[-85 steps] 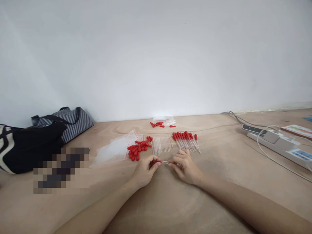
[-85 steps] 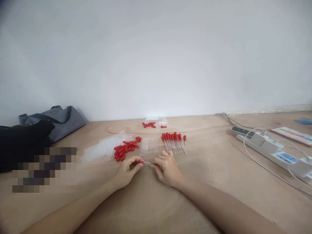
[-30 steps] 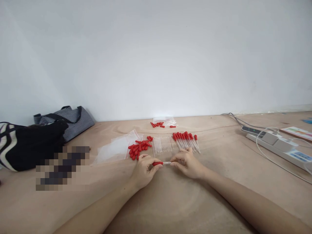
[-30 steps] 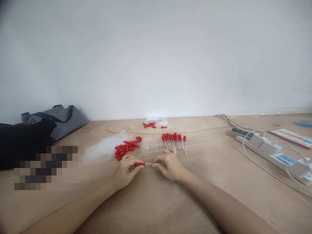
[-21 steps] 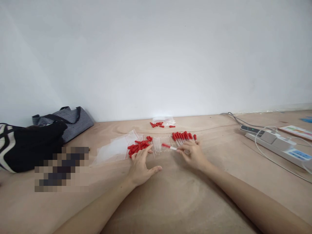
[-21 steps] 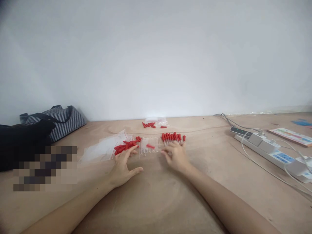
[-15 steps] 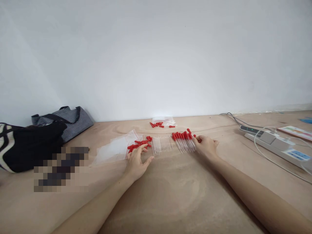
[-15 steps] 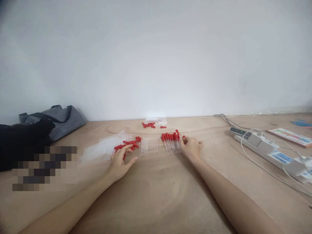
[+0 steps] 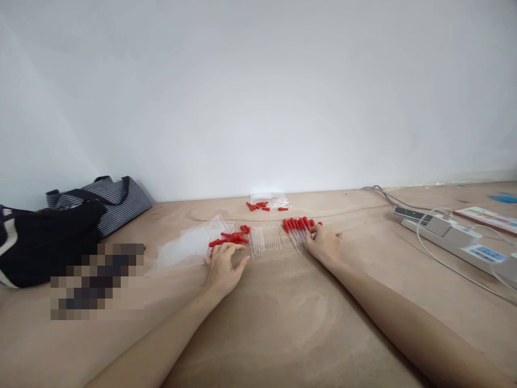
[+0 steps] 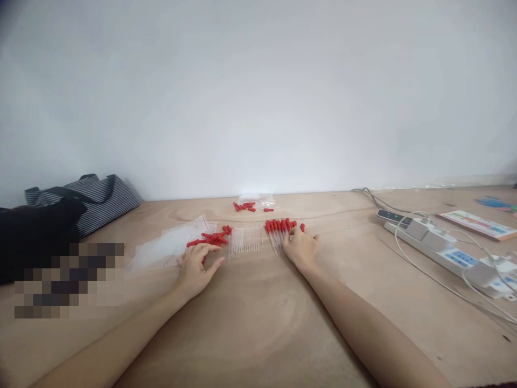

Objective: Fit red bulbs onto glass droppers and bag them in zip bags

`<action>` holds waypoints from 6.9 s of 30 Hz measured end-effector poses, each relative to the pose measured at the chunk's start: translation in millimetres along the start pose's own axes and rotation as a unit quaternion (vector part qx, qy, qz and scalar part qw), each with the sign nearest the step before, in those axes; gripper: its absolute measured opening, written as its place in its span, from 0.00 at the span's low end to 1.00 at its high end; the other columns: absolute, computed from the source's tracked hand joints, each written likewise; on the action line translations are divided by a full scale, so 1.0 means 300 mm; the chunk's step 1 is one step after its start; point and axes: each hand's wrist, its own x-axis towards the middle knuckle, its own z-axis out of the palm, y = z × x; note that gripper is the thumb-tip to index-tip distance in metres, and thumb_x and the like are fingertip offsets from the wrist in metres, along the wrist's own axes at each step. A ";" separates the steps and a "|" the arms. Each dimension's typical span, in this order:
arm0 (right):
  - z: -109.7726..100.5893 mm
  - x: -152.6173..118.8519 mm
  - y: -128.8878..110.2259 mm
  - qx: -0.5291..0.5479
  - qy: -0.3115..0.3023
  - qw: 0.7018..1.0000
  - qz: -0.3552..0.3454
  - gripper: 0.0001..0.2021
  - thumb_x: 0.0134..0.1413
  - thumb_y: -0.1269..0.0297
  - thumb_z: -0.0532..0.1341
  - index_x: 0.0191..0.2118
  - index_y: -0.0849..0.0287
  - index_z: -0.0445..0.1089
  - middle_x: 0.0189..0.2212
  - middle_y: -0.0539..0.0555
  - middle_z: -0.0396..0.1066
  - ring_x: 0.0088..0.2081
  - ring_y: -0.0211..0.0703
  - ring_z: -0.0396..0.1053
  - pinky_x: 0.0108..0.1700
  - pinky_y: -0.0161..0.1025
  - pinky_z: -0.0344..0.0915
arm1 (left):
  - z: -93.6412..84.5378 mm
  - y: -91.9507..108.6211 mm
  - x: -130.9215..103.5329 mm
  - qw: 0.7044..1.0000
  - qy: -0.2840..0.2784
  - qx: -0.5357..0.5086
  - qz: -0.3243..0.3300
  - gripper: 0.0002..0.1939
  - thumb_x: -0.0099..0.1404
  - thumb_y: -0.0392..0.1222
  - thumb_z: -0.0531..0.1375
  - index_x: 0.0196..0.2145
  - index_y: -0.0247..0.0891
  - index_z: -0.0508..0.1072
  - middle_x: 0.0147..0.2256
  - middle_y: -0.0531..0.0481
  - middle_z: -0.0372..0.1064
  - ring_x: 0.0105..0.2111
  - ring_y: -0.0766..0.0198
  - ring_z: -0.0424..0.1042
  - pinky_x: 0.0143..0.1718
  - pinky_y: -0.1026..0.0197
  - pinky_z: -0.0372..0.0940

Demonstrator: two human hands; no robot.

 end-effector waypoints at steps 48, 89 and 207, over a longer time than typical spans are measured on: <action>-0.017 -0.139 0.003 0.196 0.011 0.918 -0.345 0.10 0.54 0.70 0.48 0.38 0.59 0.63 0.32 0.53 0.71 0.32 0.40 0.66 0.39 0.40 0.51 | -0.023 0.043 0.088 0.984 -0.106 -0.037 0.139 0.05 0.61 0.37 0.52 0.34 0.39 0.66 0.34 0.51 0.68 0.37 0.61 0.65 0.41 0.57 0.56; -0.036 -0.217 -0.062 0.142 -0.034 0.856 -0.496 0.13 0.52 0.75 0.49 0.36 0.57 0.69 0.25 0.50 0.66 0.27 0.34 0.58 0.36 0.39 0.42 | 0.022 0.067 -0.050 0.979 -0.129 -0.118 0.103 0.07 0.59 0.41 0.53 0.30 0.40 0.71 0.27 0.53 0.69 0.29 0.64 0.64 0.40 0.54 0.50; 0.051 0.020 -0.268 -0.148 -0.125 0.974 -0.120 0.13 0.50 0.66 0.50 0.34 0.63 0.71 0.34 0.63 0.71 0.38 0.48 0.67 0.43 0.46 0.45 | 0.065 -0.108 0.473 0.945 -0.243 0.151 0.156 0.13 0.55 0.31 0.54 0.34 0.45 0.74 0.41 0.48 0.67 0.45 0.56 0.61 0.44 0.54 0.51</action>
